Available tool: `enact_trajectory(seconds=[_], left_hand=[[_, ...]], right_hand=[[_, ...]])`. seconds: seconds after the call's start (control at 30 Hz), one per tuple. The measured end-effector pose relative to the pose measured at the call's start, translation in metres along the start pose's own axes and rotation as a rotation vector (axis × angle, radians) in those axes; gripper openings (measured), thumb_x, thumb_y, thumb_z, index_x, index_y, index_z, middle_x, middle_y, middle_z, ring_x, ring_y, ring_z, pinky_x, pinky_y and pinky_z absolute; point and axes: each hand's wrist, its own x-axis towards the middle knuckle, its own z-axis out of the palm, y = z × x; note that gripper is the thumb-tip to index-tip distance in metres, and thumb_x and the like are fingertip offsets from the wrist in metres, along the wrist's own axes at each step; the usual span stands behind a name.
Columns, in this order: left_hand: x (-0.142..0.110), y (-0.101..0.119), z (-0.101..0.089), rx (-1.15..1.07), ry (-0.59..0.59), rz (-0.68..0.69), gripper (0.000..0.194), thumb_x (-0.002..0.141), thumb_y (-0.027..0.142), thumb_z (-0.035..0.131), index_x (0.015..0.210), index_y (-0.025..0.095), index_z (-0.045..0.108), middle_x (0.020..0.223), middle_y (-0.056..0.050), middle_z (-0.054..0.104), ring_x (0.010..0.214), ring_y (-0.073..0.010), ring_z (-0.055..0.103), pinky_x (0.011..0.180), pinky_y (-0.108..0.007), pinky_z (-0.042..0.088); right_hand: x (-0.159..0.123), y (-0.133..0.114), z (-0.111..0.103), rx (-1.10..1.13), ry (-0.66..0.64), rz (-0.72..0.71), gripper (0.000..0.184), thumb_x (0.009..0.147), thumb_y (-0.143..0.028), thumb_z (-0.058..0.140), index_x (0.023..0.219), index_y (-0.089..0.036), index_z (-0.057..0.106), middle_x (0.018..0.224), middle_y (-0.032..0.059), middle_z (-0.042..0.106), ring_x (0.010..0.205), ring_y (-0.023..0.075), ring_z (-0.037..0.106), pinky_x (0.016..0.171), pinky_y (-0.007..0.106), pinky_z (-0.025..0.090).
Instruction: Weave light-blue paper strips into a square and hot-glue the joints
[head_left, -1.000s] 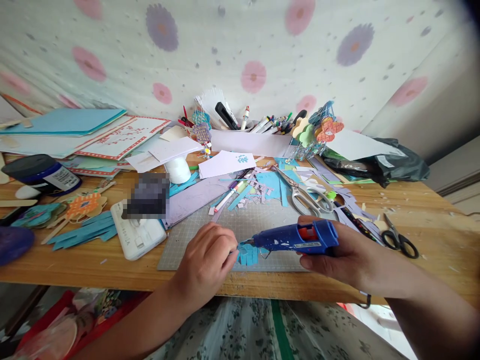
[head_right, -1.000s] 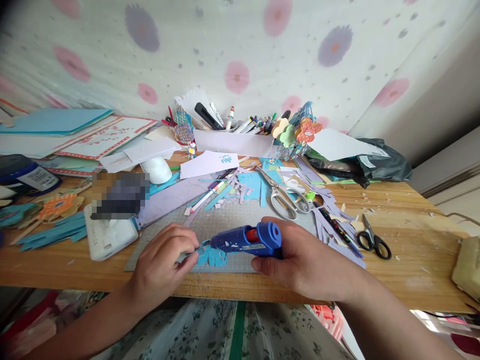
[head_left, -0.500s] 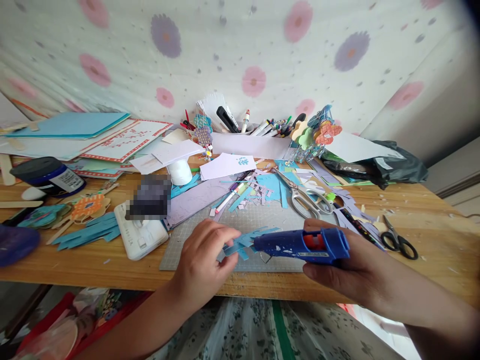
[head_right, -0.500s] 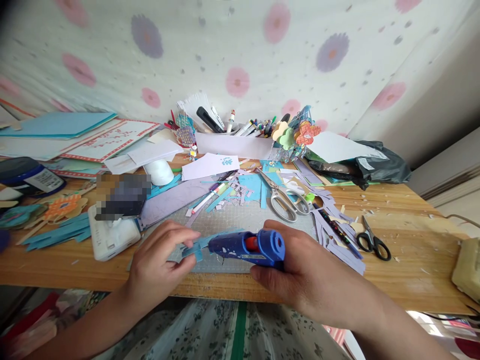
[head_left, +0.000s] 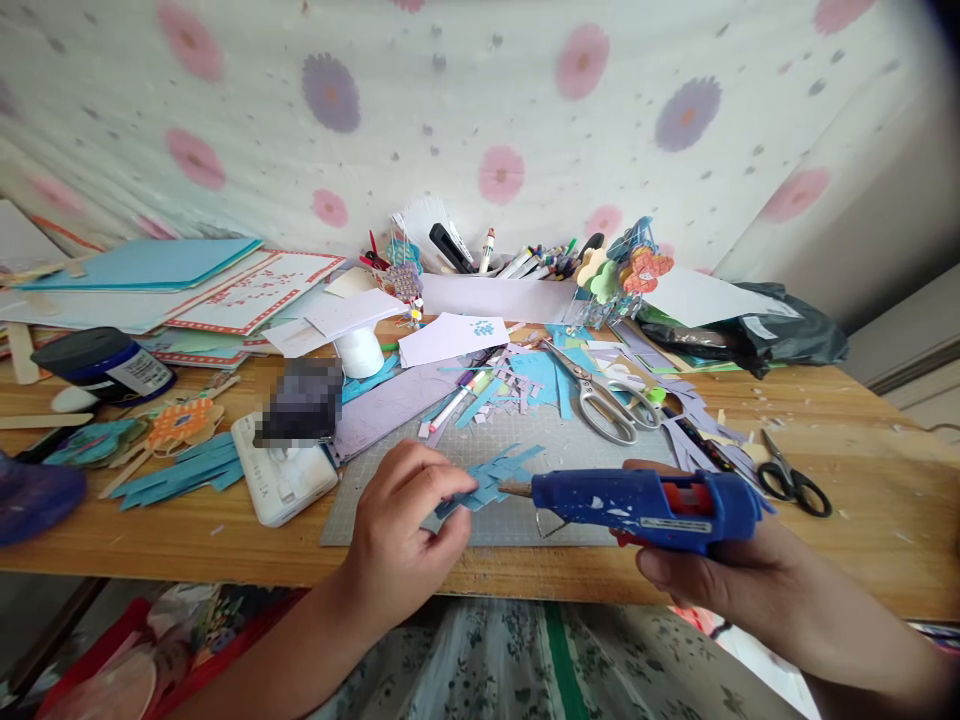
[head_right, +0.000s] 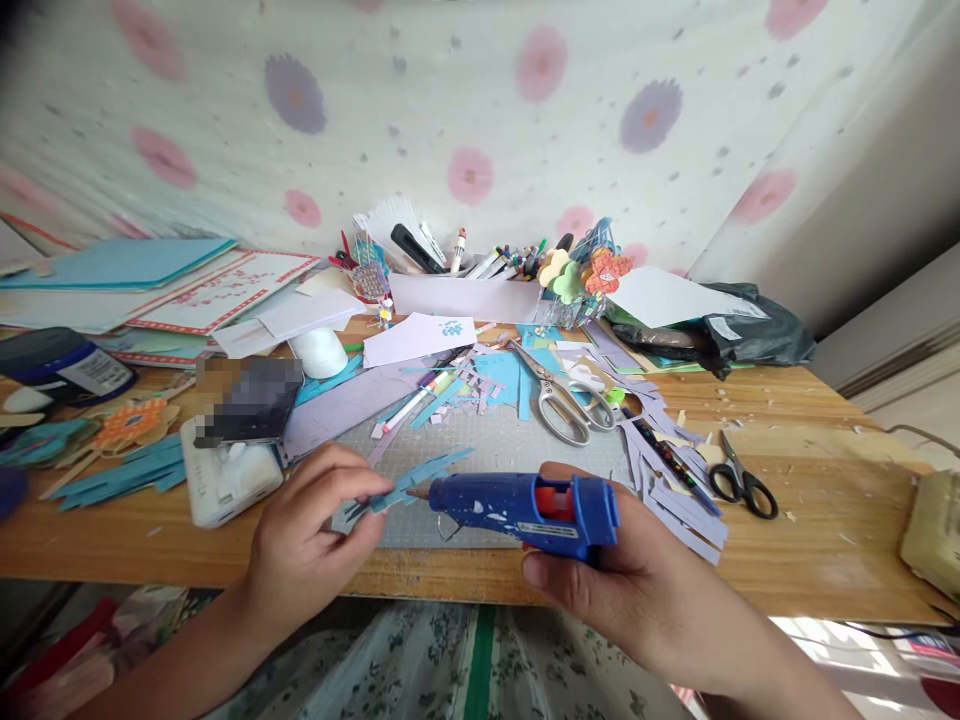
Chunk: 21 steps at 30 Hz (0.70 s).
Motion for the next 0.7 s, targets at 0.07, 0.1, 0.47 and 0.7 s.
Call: enact_trajectory(seconds=[0.07,0.1,0.47,0.7], left_hand=[[0.000,0.001,-0.001,0.005,0.025,0.006,0.025,0.072,-0.004,0.054,0.083,0.018,0.060,0.077,-0.001,0.052,0.073,-0.0133,0.053,0.064,-0.026,0.044],[-0.001,0.001,-0.002,0.013,0.043,0.009,0.025,0.072,-0.004,0.054,0.083,0.018,0.060,0.078,-0.001,0.051,0.073,-0.0132,0.052,0.065,-0.026,0.044],[-0.001,0.002,-0.001,0.013,0.090,-0.052,0.028,0.072,-0.006,0.052,0.086,0.018,0.058,0.088,-0.001,0.053,0.083,-0.0128,0.054,0.076,-0.027,0.045],[0.000,0.004,0.000,-0.035,0.041,0.044,0.030,0.071,-0.007,0.051,0.087,0.018,0.057,0.088,-0.004,0.062,0.085,-0.0166,0.059,0.077,-0.033,0.050]], right_hand=[[-0.004,0.002,-0.001,0.028,-0.044,0.015,0.016,0.079,-0.033,0.064,0.090,-0.022,0.067,0.077,0.0011,0.066,0.061,0.0150,0.059,0.055,0.022,0.053],[-0.006,0.003,-0.001,0.036,-0.052,0.015,0.016,0.080,-0.033,0.063,0.091,-0.022,0.068,0.078,0.0016,0.067,0.062,0.0153,0.059,0.056,0.022,0.053],[-0.011,0.008,0.008,0.057,-0.026,-0.073,0.010,0.079,-0.028,0.064,0.087,-0.026,0.069,0.072,0.0010,0.065,0.057,0.0157,0.058,0.051,0.022,0.051],[-0.005,0.006,0.014,0.050,-0.023,-0.030,0.011,0.082,-0.032,0.060,0.086,-0.022,0.063,0.075,0.0014,0.061,0.061,0.0149,0.055,0.057,0.023,0.050]])
